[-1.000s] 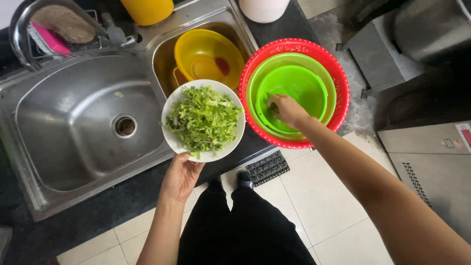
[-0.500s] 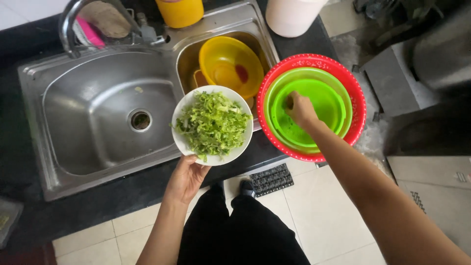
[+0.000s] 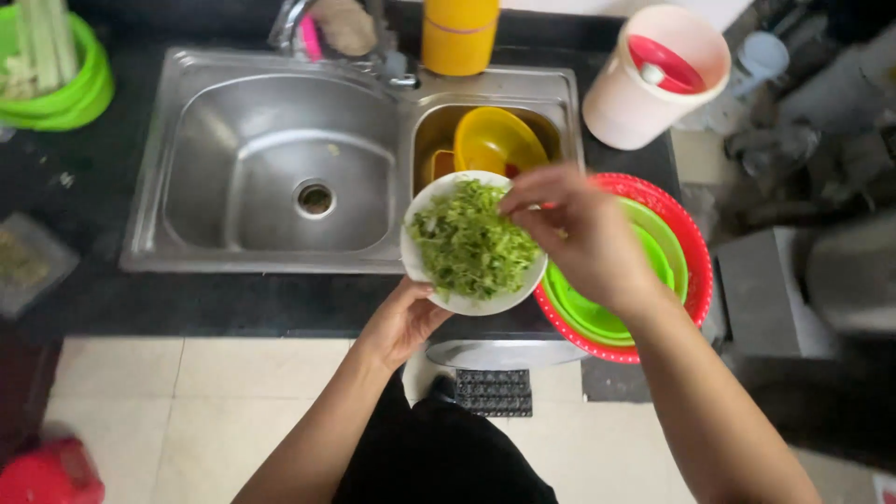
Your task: Preparing meal components by chopping chili, plating greens, and stirring a pot on the stove.
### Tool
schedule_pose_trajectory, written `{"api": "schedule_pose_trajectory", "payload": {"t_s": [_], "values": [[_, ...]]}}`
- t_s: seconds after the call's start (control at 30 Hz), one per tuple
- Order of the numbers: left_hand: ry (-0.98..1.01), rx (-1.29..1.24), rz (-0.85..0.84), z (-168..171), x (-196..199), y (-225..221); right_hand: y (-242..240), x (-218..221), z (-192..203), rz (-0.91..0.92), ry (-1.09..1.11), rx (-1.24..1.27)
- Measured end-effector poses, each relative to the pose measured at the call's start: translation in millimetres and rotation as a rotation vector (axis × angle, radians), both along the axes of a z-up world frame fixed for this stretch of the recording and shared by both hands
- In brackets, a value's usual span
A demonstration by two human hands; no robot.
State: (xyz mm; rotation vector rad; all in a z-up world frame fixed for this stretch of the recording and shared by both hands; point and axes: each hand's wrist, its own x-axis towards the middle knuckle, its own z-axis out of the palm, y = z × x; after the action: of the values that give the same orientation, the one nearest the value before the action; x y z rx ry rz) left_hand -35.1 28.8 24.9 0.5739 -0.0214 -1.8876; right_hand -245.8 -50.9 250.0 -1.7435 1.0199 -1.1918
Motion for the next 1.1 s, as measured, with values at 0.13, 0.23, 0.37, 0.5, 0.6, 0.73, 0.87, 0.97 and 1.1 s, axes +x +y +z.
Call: {"api": "schedule_pose_trajectory", "payload": {"t_s": [0.13,0.23,0.37,0.5,0.6,0.73,0.87,0.97,1.1], "values": [[0.023,-0.007,0.074,14.8,-6.1,23.4,7.4,21.6,23.4,0.293,0.503,-0.218],[0.022,-0.006,0.166,22.8,-6.6,47.1,11.0,32.8,23.0,0.383,0.470,-0.333],[0.047,-0.002,0.303,2.0,4.5,68.6,20.6,68.8,23.9,0.471,0.397,-0.465],[-0.013,-0.002,0.437,46.4,36.6,113.5,52.0,113.3,39.9,0.570,0.431,-0.586],[-0.060,0.045,0.514,61.9,59.2,149.5,81.5,145.1,59.1,0.673,0.473,-0.660],[-0.078,0.159,0.625,90.8,91.0,203.1,116.6,189.3,63.4,0.878,0.405,-0.788],[-0.033,0.116,0.751,104.3,127.4,264.6,172.0,241.5,71.9,1.009,0.377,-0.699],[-0.066,0.105,0.810,108.8,160.3,321.6,217.5,287.4,67.2,1.045,0.424,-0.709],[-0.072,0.085,0.926,109.8,214.9,408.6,301.9,356.0,75.5,1.140,0.353,-0.557]]}}
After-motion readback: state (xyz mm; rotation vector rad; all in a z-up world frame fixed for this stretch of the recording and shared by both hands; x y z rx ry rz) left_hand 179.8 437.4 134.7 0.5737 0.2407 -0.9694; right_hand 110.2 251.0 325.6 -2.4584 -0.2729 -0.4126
